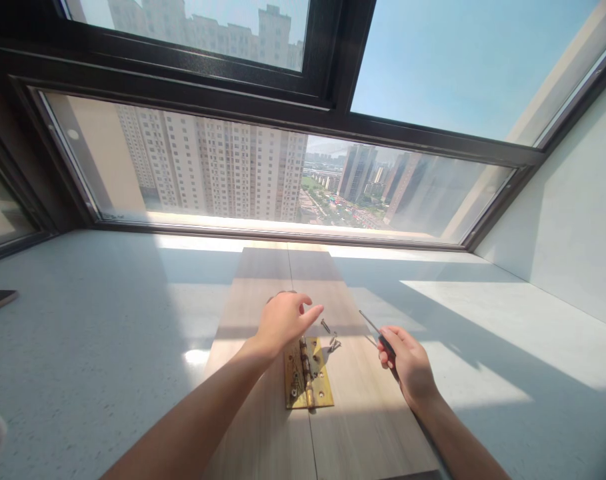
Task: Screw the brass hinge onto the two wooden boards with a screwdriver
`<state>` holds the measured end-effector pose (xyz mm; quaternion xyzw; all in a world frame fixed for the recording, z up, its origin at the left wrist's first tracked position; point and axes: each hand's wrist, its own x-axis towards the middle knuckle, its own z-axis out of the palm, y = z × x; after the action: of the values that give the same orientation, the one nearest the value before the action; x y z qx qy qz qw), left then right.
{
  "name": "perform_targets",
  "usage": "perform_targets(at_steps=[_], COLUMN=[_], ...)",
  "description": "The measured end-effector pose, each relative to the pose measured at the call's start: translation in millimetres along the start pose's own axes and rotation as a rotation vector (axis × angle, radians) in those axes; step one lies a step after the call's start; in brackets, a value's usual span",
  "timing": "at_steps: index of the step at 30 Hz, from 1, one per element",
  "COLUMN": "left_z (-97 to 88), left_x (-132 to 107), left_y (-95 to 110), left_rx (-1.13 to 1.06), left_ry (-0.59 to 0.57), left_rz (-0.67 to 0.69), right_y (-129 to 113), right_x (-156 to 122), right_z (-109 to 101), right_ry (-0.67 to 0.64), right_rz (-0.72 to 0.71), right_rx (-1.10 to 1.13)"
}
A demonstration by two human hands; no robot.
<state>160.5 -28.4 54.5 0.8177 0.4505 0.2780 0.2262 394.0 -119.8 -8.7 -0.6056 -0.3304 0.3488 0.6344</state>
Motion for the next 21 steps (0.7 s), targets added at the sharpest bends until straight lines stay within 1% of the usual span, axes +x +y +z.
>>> perform_targets(at_steps=[3, 5, 6, 8, 10, 12, 15, 17, 19, 21], left_z=[-21.3, -30.2, -32.5, -33.4, -30.9, -27.2, -22.5, -20.9, -20.6, -20.9], left_x=[-18.4, -35.2, -43.6, -57.4, -65.4, -67.9, -67.0, -66.9, -67.9, -69.4], left_y=[-22.1, -39.5, -47.7, -60.7, -68.2, -70.7, -70.4, -70.5, -71.4, -72.5], left_rx=[-0.048, -0.116, -0.151, -0.183, -0.205, -0.222, -0.211, -0.202, -0.204, -0.199], left_ry=[0.059, 0.112, 0.110, 0.080, 0.051, 0.026, 0.009, 0.023, 0.037, 0.042], left_rz=[-0.023, -0.054, -0.078, -0.134, -0.167, -0.187, -0.174, -0.144, -0.131, -0.128], right_y=[-0.2, 0.6, 1.3, 3.1, 4.0, 1.9, -9.8, -21.1, -31.2, -37.2], right_x=[0.2, 0.9, 1.5, 2.6, 3.1, 1.7, -6.7, -16.6, -27.7, -37.1], right_z=[-0.8, -1.4, -1.6, -2.1, -2.3, -2.1, -0.1, 3.0, 7.2, 11.6], right_ry=[-0.010, -0.013, -0.013, -0.014, -0.014, -0.019, -0.033, -0.082, -0.216, -0.370], right_rz=[0.006, 0.008, 0.008, 0.006, -0.002, -0.014, -0.044, -0.099, -0.194, -0.250], right_rx=[-0.009, -0.015, -0.020, -0.032, -0.055, -0.091, -0.173, -0.311, -0.572, -0.769])
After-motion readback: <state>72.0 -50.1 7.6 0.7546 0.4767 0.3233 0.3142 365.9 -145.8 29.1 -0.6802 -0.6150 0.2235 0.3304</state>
